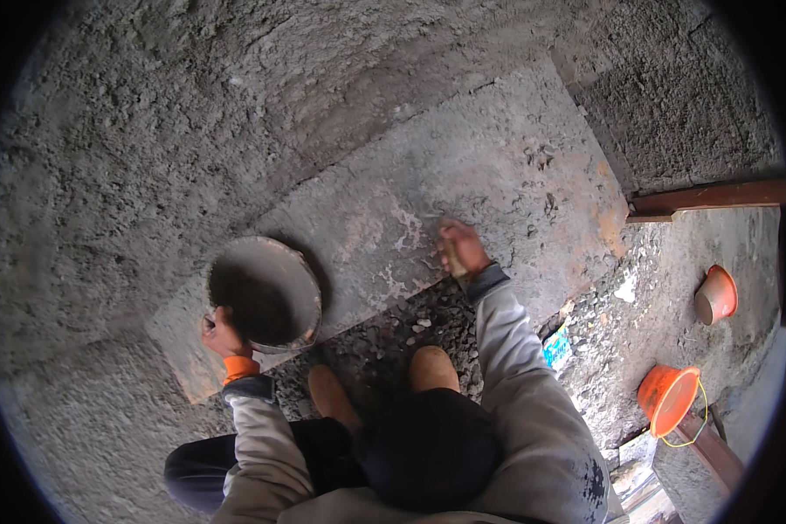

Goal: The person applies wet concrete mix to a wall and a ledge using a trowel, taking the mix from a bucket and smoothing it over the surfaces.

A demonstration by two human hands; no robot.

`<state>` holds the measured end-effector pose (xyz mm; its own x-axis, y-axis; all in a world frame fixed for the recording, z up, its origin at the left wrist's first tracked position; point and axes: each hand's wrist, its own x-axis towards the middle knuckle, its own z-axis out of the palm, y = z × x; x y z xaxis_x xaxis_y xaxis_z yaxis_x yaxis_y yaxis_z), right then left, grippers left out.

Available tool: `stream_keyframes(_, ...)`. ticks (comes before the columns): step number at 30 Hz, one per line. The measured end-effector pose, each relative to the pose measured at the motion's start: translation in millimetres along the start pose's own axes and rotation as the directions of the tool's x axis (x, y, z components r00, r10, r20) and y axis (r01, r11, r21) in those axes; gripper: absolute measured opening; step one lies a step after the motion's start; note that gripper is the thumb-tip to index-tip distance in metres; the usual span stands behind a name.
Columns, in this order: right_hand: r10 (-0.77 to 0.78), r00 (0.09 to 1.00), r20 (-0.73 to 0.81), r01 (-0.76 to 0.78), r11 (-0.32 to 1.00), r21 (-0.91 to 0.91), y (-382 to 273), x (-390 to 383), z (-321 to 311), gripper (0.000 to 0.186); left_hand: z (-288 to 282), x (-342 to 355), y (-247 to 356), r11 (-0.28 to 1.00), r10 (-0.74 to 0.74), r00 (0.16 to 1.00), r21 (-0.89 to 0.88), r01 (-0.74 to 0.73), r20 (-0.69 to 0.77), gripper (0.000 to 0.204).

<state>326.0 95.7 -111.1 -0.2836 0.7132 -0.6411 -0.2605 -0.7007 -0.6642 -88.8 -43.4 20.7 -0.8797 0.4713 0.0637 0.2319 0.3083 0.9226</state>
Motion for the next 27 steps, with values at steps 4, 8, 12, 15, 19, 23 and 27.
stream_keyframes(4,-0.146,0.957,-0.249,0.204,0.953,0.225,2,2,-20,0.038,2,-3,2,0.999,0.0,1.0,-0.039,0.0,0.001,0.009)
stream_keyframes(8,-0.211,0.961,-0.181,0.24,0.958,0.155,-42,15,-14,0.027,-2,1,-10,0.994,-0.022,0.999,-0.104,0.026,0.039,0.008)
stream_keyframes(12,-0.219,0.916,-0.337,0.307,0.922,0.236,-62,52,-46,0.023,4,1,-2,0.997,-0.02,0.998,-0.076,0.025,0.065,0.007)
stream_keyframes(15,-0.235,0.831,-0.505,0.501,0.712,0.493,-50,59,-60,0.022,-1,0,-3,0.995,-0.026,0.997,-0.098,0.032,0.067,0.006)
stream_keyframes(19,-0.306,0.85,-0.43,0.483,0.777,0.403,-70,61,-44,0.026,4,-3,1,0.996,-0.045,0.996,-0.072,0.051,0.075,0.006)
stream_keyframes(23,-0.303,0.877,-0.374,0.422,0.856,0.298,-113,102,-53,0.023,16,-1,14,0.999,-0.022,0.993,0.051,0.016,0.114,0.009)
stream_keyframes(27,-0.226,0.805,-0.548,0.495,0.766,0.411,-102,103,-82,0.027,15,2,6,1.0,0.004,0.991,0.014,-0.006,0.136,0.01)
